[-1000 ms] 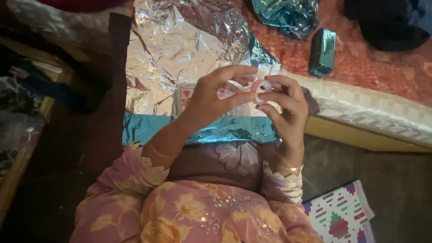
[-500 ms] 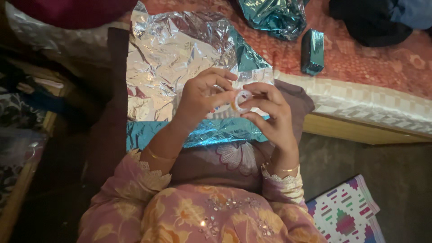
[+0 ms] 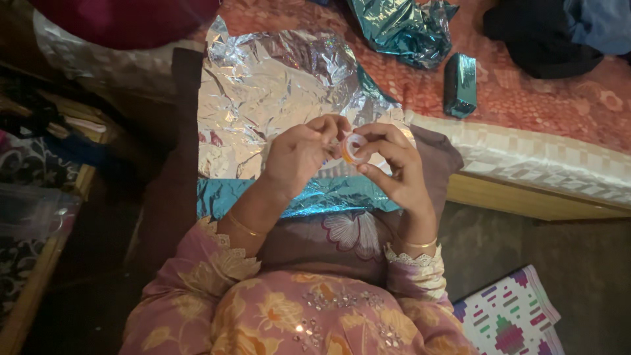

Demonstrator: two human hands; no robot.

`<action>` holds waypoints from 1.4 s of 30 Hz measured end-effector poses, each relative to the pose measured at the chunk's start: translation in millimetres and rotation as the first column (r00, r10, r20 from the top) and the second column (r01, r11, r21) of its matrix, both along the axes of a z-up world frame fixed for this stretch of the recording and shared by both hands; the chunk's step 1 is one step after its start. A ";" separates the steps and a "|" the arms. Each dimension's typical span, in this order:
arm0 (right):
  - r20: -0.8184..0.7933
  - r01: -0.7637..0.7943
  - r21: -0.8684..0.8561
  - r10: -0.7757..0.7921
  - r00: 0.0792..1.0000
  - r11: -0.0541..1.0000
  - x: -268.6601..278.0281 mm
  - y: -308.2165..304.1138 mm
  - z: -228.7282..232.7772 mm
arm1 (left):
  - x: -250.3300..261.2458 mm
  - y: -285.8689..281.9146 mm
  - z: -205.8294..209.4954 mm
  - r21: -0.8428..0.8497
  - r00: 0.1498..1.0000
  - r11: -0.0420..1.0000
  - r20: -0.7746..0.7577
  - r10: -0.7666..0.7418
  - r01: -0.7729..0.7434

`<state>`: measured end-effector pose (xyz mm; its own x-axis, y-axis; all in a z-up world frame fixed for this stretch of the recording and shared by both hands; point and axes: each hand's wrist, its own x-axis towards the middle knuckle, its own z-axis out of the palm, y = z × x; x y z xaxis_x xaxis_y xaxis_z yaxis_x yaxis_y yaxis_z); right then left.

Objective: The person wraps a small rectangular box with shiny teal wrapping paper. They fold the paper around the box, smooth the edges, and secure the folds with clear tape. The person uses scissors to trim excess paper and applies tape to seal the package.

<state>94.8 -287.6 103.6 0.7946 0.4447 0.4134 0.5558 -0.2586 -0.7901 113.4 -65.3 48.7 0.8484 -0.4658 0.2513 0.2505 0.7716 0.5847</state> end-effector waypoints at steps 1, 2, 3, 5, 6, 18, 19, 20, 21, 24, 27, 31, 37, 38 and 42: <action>-0.002 0.003 0.002 -0.003 1.000 1.000 -0.1 0.0 -0.2 | 0.1 -0.7 -1.5 -0.036 1.000 0.999 0.004 -0.020 0.020; -0.004 0.007 0.004 -0.007 1.000 1.000 -0.5 0.4 -0.4 | -0.1 -1.0 -3.3 -0.072 0.999 0.997 0.008 -0.041 0.042; -0.007 0.011 0.007 -0.011 1.000 1.000 -0.6 0.9 -0.6 | 0.0 -1.5 -5.0 -0.087 0.999 0.996 -0.021 -0.036 0.034; 0.018 0.016 0.035 -0.017 1.000 0.999 -1.5 1.0 -0.1 | 1.7 -3.4 -7.4 -0.119 0.997 0.993 -0.076 -0.028 0.018; 0.032 0.018 0.049 -0.020 0.999 0.999 -1.5 0.9 0.8 | 3.6 -5.3 -7.5 -0.071 0.997 0.997 -0.081 0.005 -0.011; 0.135 0.135 -0.078 -0.123 0.983 0.988 -5.9 1.4 9.8 | -3.0 2.7 11.7 0.236 0.946 0.916 0.076 0.315 -0.324; 0.137 0.126 -0.074 -0.115 0.984 0.989 -6.0 1.5 10.4 | -1.9 2.7 12.5 0.251 0.942 0.907 0.095 0.323 -0.337; 0.138 0.117 -0.069 -0.106 0.985 0.991 -6.3 1.7 10.4 | -1.3 2.5 12.4 0.267 0.936 0.898 0.115 0.331 -0.350; 0.140 0.107 -0.064 -0.098 0.985 0.992 -6.2 1.2 10.6 | -0.3 2.2 11.9 0.276 0.937 0.895 0.104 0.334 -0.350; 0.116 0.087 -0.081 -0.077 0.990 0.993 -4.8 -0.3 12.2 | 0.0 4.6 9.3 0.312 0.932 0.879 0.070 0.356 -0.360; 0.107 0.082 -0.068 -0.074 0.992 0.994 -4.0 -2.0 12.7 | -0.9 7.2 5.4 0.337 0.920 0.860 0.056 0.387 -0.383; 0.131 0.109 -0.099 -0.095 0.987 0.989 -2.3 -4.1 11.4 | -0.6 8.4 -1.0 0.366 0.902 0.830 0.076 0.425 -0.421; 0.086 0.249 -0.157 -0.238 0.968 0.956 7.9 -0.4 -6.6 | 1.2 4.5 -13.0 0.578 0.729 0.482 0.332 0.598 -0.659; 0.062 0.264 -0.169 -0.257 0.965 0.950 10.2 -0.5 -11.0 | 2.2 3.8 -15.3 0.585 0.660 0.361 0.447 0.604 -0.726; 0.022 0.261 -0.197 -0.262 0.965 0.945 17.3 -2.0 -31.3 | 6.2 1.2 -29.2 0.696 0.716 0.358 0.322 0.619 -0.623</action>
